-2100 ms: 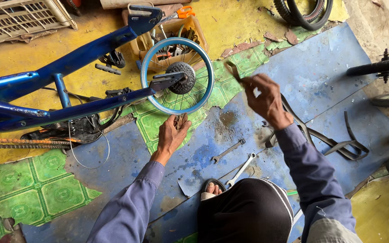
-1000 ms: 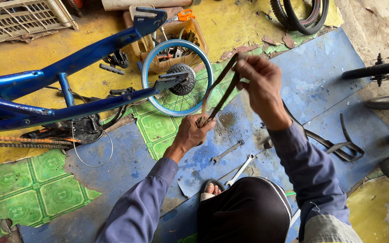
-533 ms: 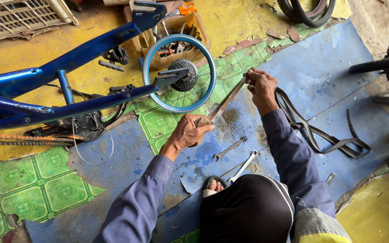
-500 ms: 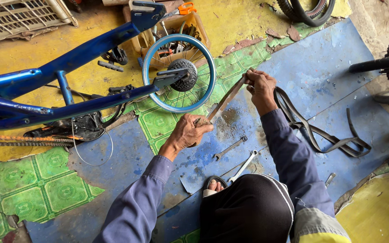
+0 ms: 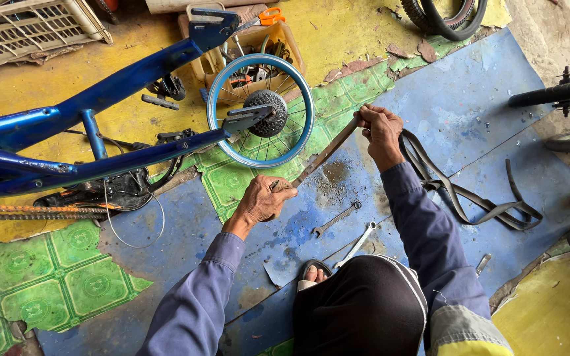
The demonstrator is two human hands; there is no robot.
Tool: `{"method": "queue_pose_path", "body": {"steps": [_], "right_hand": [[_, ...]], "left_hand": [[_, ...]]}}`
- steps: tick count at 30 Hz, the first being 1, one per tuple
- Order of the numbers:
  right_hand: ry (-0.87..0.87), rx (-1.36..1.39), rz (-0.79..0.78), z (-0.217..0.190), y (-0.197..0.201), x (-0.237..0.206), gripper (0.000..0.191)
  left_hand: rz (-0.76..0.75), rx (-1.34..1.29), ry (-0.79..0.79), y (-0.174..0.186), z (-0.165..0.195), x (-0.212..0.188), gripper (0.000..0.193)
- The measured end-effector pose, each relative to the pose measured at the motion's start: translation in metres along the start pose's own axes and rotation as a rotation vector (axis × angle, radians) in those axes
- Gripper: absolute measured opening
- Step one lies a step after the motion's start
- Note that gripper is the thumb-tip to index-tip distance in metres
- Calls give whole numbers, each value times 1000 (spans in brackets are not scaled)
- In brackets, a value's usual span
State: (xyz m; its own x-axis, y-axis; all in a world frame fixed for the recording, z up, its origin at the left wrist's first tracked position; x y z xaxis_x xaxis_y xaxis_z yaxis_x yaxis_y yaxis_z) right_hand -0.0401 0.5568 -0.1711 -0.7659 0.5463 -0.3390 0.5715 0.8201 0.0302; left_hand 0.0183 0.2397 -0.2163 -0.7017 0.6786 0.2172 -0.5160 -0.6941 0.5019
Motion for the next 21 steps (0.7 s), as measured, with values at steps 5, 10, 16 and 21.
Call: {"method": "queue_pose_path", "body": {"steps": [5,10,16,21], "right_hand": [[6,12,1,3,3,3,7],[-2,30,14,3,5,3,6],[19,52,13,1,6,3,7],[35,45,28,-4,10,4,7]], "left_hand": [[75,105,-234,2,2,-3,18],[21,-382,534,7,-9,-9,25],[37,-370,532,14,2,-10,32],[52,-464,572,10,-3,-14,29]]}}
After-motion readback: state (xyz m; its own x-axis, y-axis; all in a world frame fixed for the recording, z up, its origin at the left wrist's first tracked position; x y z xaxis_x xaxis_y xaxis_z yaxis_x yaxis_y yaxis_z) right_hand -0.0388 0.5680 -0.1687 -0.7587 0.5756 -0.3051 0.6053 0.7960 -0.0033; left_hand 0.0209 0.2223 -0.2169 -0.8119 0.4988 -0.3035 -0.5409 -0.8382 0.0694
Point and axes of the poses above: each hand's wrist, its own x-axis towards the middle knuckle, its own y-axis out of the back of the hand, z = x × y, the point moved 3 cm from there along x, towards the middle knuckle, and after that the axes turned 7 degrees about -x, right-handed, at the moved point
